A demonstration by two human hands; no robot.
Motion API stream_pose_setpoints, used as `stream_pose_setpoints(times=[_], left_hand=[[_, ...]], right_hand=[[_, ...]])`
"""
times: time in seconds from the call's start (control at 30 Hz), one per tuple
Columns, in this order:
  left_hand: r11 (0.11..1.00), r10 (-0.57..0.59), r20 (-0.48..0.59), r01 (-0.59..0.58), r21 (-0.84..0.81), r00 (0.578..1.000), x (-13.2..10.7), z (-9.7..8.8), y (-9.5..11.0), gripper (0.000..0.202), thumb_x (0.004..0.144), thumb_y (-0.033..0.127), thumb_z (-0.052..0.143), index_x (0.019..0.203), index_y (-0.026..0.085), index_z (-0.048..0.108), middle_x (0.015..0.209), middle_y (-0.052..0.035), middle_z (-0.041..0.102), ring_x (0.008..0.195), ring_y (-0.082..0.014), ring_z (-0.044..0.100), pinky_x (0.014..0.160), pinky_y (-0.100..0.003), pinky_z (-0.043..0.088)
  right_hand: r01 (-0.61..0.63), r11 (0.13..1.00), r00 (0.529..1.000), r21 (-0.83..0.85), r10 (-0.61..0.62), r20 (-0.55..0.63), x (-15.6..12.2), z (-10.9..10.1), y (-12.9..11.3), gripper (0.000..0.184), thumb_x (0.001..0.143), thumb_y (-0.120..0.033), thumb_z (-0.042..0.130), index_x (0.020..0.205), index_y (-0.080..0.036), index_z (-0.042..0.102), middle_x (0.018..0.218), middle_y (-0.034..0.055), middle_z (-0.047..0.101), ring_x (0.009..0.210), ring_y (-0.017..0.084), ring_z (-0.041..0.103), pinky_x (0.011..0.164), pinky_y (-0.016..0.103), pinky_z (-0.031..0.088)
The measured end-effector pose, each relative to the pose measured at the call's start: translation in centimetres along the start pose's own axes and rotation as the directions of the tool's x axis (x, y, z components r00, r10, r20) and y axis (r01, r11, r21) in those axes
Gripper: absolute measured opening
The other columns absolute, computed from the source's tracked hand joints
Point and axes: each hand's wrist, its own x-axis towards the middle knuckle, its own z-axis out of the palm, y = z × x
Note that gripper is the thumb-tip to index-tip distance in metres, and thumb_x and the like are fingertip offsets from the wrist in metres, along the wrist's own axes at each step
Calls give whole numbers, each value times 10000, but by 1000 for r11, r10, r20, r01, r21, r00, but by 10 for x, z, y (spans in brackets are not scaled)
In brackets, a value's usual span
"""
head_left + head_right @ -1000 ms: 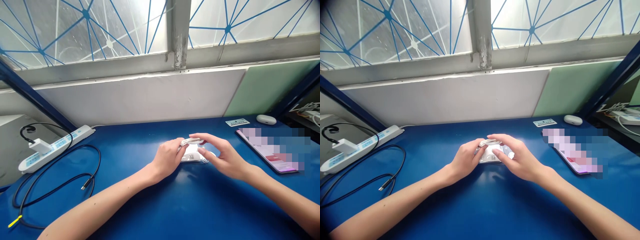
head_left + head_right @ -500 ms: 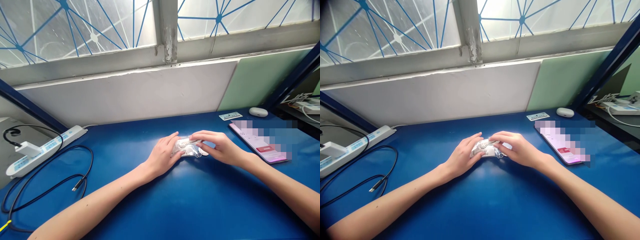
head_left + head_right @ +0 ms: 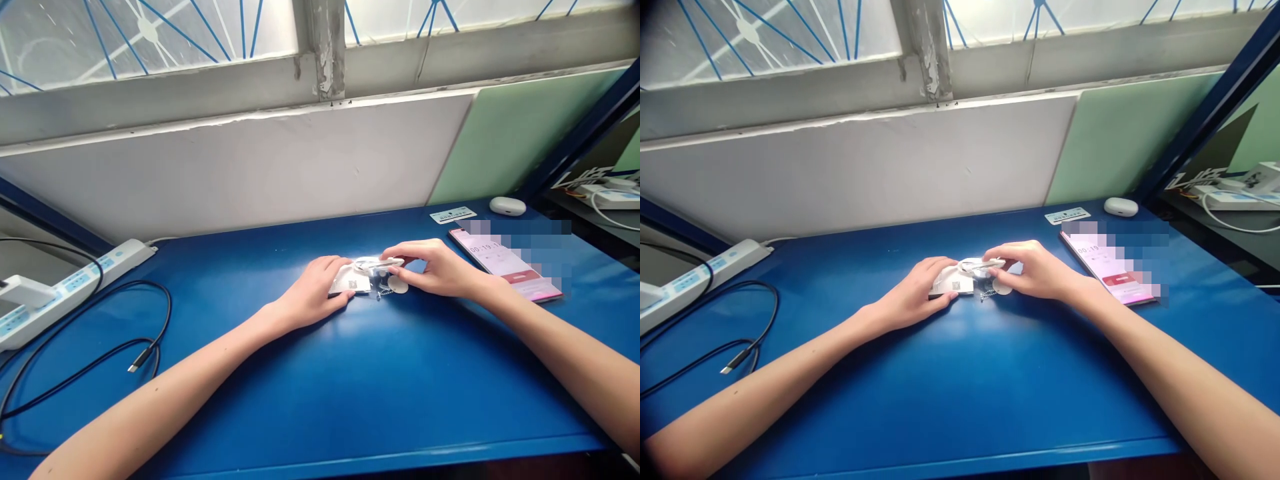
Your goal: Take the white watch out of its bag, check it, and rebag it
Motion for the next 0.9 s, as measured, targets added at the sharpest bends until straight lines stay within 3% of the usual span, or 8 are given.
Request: stream_pose_setpoints(times=[0.2, 0.3, 0.47, 0.63, 0.77, 0.9], left_hand=[[998, -45, -43, 43, -35, 998, 1, 2, -8, 411, 908, 299, 605, 1295, 181, 535, 1320, -117, 612, 1238, -289, 552, 1068, -440, 442], [997, -67, -62, 64, -47, 996, 0, 5, -10, 436, 905, 307, 607, 1317, 189, 525, 1341, -121, 601, 1243, -295, 555, 1066, -444, 445], [998, -65, -77, 62, -33, 995, -1, 6, -10, 437, 903, 280, 600, 1322, 186, 517, 1341, -127, 600, 1252, -296, 554, 1073, -454, 441], [1000, -2, -89, 1, -12, 996, -2, 5, -10, 397, 927, 268, 574, 1308, 174, 517, 1321, -138, 602, 1260, -287, 539, 1081, -456, 431], [999, 49, -87, -49, 6, 995, -3, 5, -10, 392, 929, 283, 583, 1307, 191, 532, 1332, -145, 588, 1267, -293, 531, 1075, -470, 434], [998, 60, -81, -59, 13, 995, -3, 6, -9, 396, 940, 312, 579, 1316, 191, 539, 1343, -159, 579, 1267, -300, 532, 1066, -491, 440]], right_hand=[[-205, 937, 977, 281, 215, -5, 1, -11, 10, 286, 860, -462, 685, 1042, -254, 756, 981, 54, 785, 855, 259, 732, 791, 392, 612], [-248, 926, 968, 286, 247, 40, 1, -20, 19, 302, 838, -490, 706, 1041, -274, 764, 920, 39, 789, 849, 267, 733, 767, 394, 610], [-279, 938, 950, 204, 240, 199, 0, -32, 26, 331, 828, -458, 729, 1074, -241, 772, 1019, 59, 791, 884, 275, 737, 729, 371, 612], [-189, 964, 971, 186, 155, 181, -1, -26, 25, 297, 831, -387, 734, 1096, -258, 775, 1158, 56, 766, 1048, 313, 718, 866, 415, 607], [-49, 999, 988, 5, 48, 145, -1, -8, 19, 312, 884, -322, 672, 1185, -285, 743, 1171, 37, 763, 1036, 295, 728, 919, 439, 581], [144, 975, 984, -170, -123, 128, -2, 6, 14, 292, 928, -300, 610, 1190, -298, 739, 1159, 41, 767, 1036, 274, 717, 900, 429, 570]])
